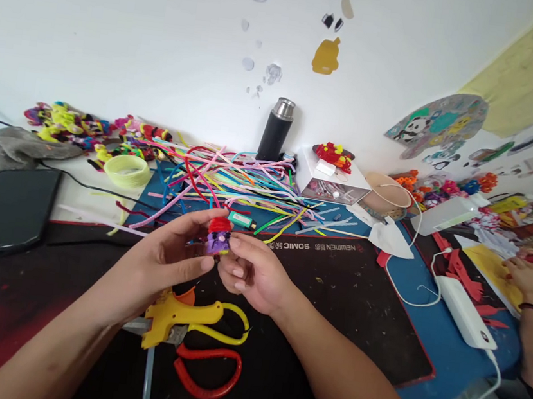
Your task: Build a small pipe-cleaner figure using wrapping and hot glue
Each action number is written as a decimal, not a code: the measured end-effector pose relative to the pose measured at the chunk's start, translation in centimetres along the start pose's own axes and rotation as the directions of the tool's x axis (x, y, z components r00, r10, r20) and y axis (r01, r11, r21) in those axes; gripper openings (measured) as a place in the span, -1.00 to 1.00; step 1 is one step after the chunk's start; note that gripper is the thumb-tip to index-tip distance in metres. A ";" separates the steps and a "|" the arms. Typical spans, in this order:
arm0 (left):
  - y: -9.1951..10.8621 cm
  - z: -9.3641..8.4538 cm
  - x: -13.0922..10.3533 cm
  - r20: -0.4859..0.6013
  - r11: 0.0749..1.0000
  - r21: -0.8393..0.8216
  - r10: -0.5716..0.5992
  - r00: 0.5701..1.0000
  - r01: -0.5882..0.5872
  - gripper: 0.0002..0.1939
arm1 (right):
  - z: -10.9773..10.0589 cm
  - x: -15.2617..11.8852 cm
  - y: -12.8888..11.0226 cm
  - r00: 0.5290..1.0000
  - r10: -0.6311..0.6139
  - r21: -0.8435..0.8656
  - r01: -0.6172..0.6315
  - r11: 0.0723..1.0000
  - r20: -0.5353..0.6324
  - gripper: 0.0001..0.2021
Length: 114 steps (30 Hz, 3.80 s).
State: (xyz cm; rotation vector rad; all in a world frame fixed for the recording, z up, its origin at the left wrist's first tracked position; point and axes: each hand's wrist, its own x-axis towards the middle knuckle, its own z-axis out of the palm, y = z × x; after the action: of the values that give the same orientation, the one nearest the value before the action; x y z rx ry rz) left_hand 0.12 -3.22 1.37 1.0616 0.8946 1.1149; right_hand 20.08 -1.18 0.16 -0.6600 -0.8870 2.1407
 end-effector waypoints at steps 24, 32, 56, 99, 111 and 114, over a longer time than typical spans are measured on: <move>-1.0 -0.2 0.7 -0.094 0.986 0.151 0.090 0.991 -0.076 -0.30 | -0.3 0.3 0.2 0.999 -0.022 -0.052 0.024 0.998 0.042 -0.55; -1.1 -0.2 0.8 -0.085 0.984 0.161 0.086 0.993 -0.071 -0.26 | -0.4 0.4 0.3 0.999 -0.022 -0.054 0.024 0.998 0.037 -0.53; -1.8 -0.4 0.9 -0.071 0.981 0.174 0.105 0.992 -0.091 -0.30 | -0.8 0.6 0.7 0.997 -0.048 0.004 0.048 0.999 0.061 -0.52; -2.1 -0.2 0.6 -0.090 0.945 0.301 0.161 0.983 -0.127 -0.33 | -1.2 1.0 1.0 0.999 -0.019 -0.002 0.019 1.000 0.032 -0.45; -1.9 -0.4 0.6 -0.161 0.868 0.482 0.221 0.962 -0.119 -0.37 | -1.5 1.1 -0.6 0.958 -0.225 -0.085 0.213 0.973 -0.175 -0.47; -2.0 -0.3 0.4 -0.145 0.842 0.528 0.220 0.965 -0.113 -0.39 | -1.8 1.1 -0.5 0.950 -0.256 -0.124 0.236 0.964 -0.176 -0.50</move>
State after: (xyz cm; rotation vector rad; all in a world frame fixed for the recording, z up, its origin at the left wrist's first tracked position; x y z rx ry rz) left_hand 0.44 -2.97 -0.66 1.5108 1.3328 1.1697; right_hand 20.87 0.66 -0.80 -0.7503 -0.9256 1.7873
